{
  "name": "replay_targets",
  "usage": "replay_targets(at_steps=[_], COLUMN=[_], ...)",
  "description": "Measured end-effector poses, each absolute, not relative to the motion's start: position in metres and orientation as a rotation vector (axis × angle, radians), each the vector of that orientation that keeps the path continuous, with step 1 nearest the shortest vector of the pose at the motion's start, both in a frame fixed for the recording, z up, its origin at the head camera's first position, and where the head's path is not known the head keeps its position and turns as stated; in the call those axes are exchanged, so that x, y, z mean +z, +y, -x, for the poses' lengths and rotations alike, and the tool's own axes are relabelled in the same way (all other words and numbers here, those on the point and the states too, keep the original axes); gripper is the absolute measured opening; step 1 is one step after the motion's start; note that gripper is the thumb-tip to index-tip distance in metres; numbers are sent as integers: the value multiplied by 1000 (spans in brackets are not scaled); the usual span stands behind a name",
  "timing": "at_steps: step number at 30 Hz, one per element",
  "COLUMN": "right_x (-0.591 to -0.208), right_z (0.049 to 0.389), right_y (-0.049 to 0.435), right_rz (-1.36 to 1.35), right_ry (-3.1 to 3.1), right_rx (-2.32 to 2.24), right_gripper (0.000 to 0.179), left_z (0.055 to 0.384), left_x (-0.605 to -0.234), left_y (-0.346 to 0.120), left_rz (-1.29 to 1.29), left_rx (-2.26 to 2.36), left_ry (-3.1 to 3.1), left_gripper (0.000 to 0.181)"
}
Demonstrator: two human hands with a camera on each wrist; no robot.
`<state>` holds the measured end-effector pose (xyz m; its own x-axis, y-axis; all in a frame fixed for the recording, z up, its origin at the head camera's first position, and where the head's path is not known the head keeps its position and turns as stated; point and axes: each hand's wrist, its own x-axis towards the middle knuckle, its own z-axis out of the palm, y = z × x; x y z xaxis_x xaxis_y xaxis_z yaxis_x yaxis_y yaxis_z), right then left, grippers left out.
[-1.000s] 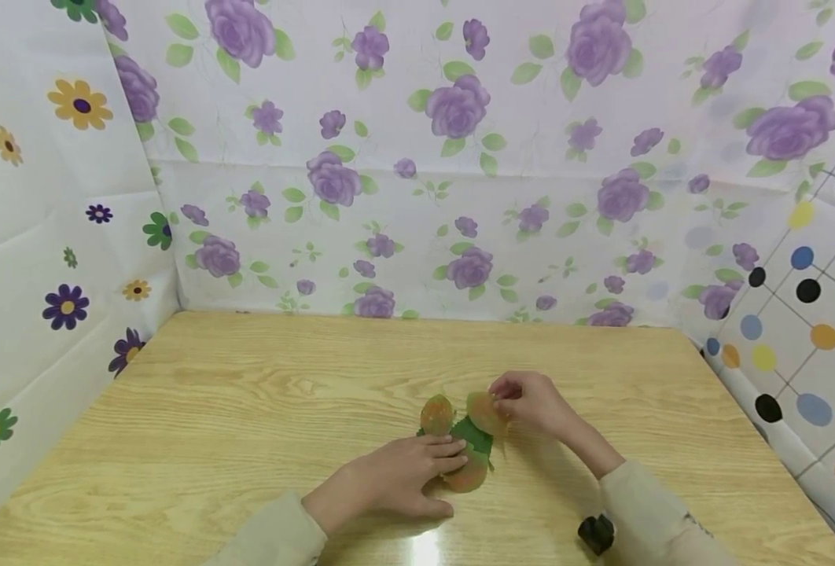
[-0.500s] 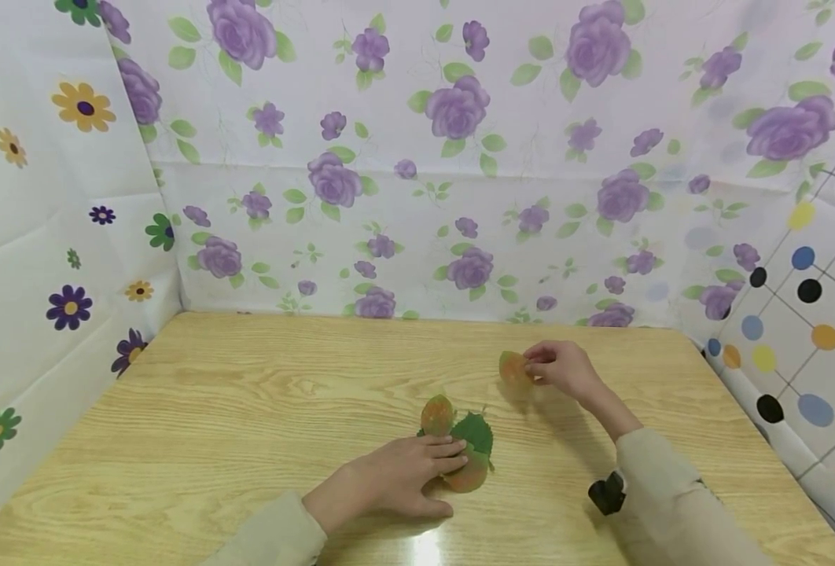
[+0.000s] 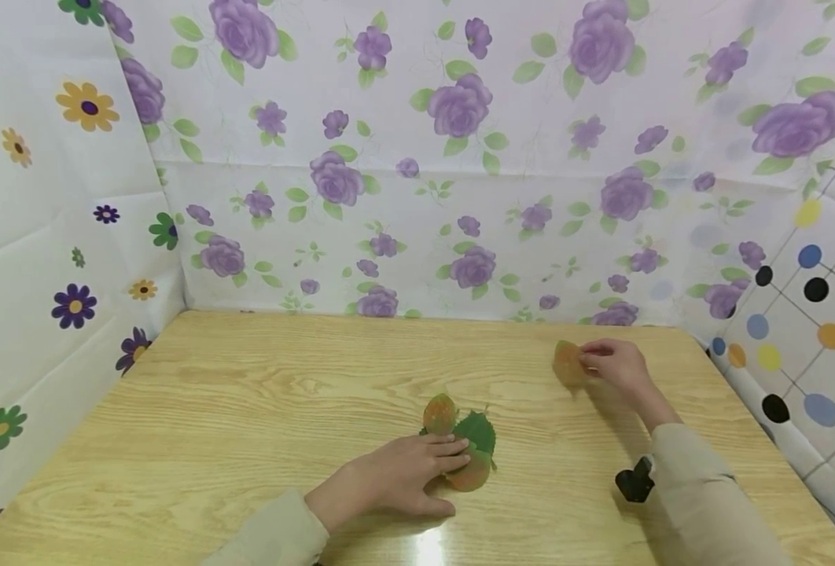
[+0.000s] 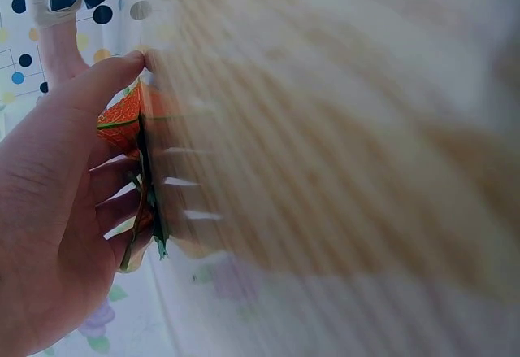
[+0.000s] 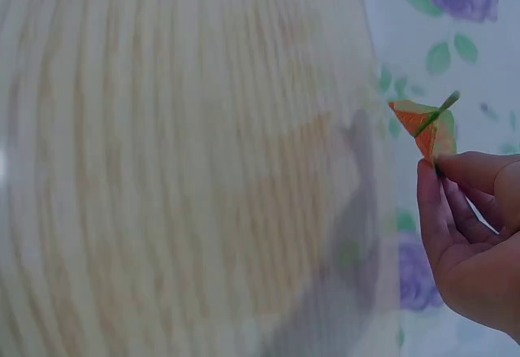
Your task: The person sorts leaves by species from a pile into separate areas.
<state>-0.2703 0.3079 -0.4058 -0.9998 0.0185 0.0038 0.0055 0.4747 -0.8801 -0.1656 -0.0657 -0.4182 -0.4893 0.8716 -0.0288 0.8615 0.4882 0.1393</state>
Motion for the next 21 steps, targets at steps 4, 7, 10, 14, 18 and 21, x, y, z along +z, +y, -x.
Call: replay_targets(at_steps=[4, 7, 10, 14, 18, 21], right_x=[-414, -418, -420, -422, -424, -424], right_z=[266, 262, 259, 256, 254, 252], right_y=[331, 344, 355, 368, 377, 381], right_rz=[65, 85, 100, 120, 131, 139], right_ry=[-2716, -2743, -2770, -2795, -2791, -2797], right_rx=[1591, 1571, 1524, 1478, 1452, 1397], right_gripper=[34, 36, 36, 37, 38, 38], left_z=[165, 165, 166, 166, 166, 165], left_x=[-418, -418, -417, -418, -419, -419], left_y=[-66, -65, -65, -65, -65, -66], left_rz=[-1537, -1539, -1550, -1568, -1560, -1546], left_rx=[153, 146, 143, 145, 138, 132], left_ry=[2626, 2630, 2632, 2630, 2632, 2631], left_gripper=[65, 65, 65, 65, 66, 68])
